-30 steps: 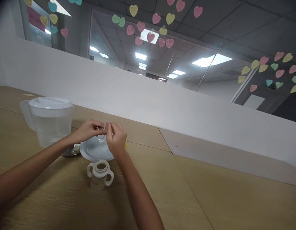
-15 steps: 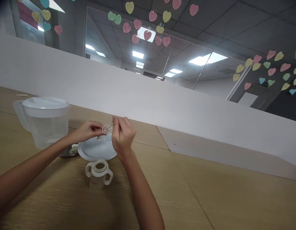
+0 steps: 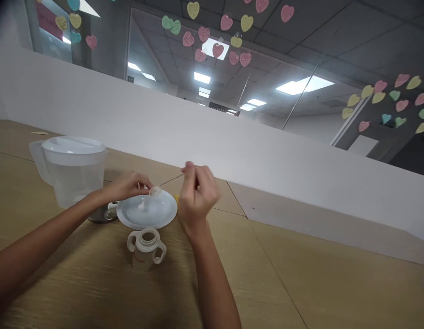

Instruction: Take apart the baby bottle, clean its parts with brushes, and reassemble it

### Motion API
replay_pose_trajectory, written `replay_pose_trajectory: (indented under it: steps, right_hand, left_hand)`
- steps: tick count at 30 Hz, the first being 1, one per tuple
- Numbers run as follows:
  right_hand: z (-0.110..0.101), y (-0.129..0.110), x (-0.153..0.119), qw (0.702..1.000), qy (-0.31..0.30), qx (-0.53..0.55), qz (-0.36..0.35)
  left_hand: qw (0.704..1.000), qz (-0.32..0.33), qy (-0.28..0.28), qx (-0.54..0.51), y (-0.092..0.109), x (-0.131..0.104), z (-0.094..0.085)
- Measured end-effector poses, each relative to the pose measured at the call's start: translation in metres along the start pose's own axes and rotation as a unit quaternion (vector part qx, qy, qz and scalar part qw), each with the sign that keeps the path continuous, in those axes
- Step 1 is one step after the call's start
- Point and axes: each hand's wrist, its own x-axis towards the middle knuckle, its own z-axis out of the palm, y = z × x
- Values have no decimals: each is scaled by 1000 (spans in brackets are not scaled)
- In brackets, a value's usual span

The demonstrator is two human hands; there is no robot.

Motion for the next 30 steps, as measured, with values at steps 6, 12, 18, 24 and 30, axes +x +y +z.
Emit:
replay_pose_trajectory:
  steps: [6, 12, 18, 24, 30]
  right_hand:
    - [-15, 1, 14, 998, 35, -16, 53]
    - [-2, 18, 7, 993, -81, -30, 76]
    - [-3, 14, 7, 990, -107, -25, 89]
    - [-3, 16, 7, 987, -120, -22, 108]
    - [3, 17, 2, 985, -128, 8, 120]
  left_hand:
    - [981, -49, -21, 186, -16, 0, 11]
    - [971, -76, -90, 206, -28, 0, 29]
    - [980, -65, -150, 110, -35, -3, 48]
    - [983, -45, -178, -12, -40, -1, 51]
    - [982, -30, -76, -170, -34, 3, 28]
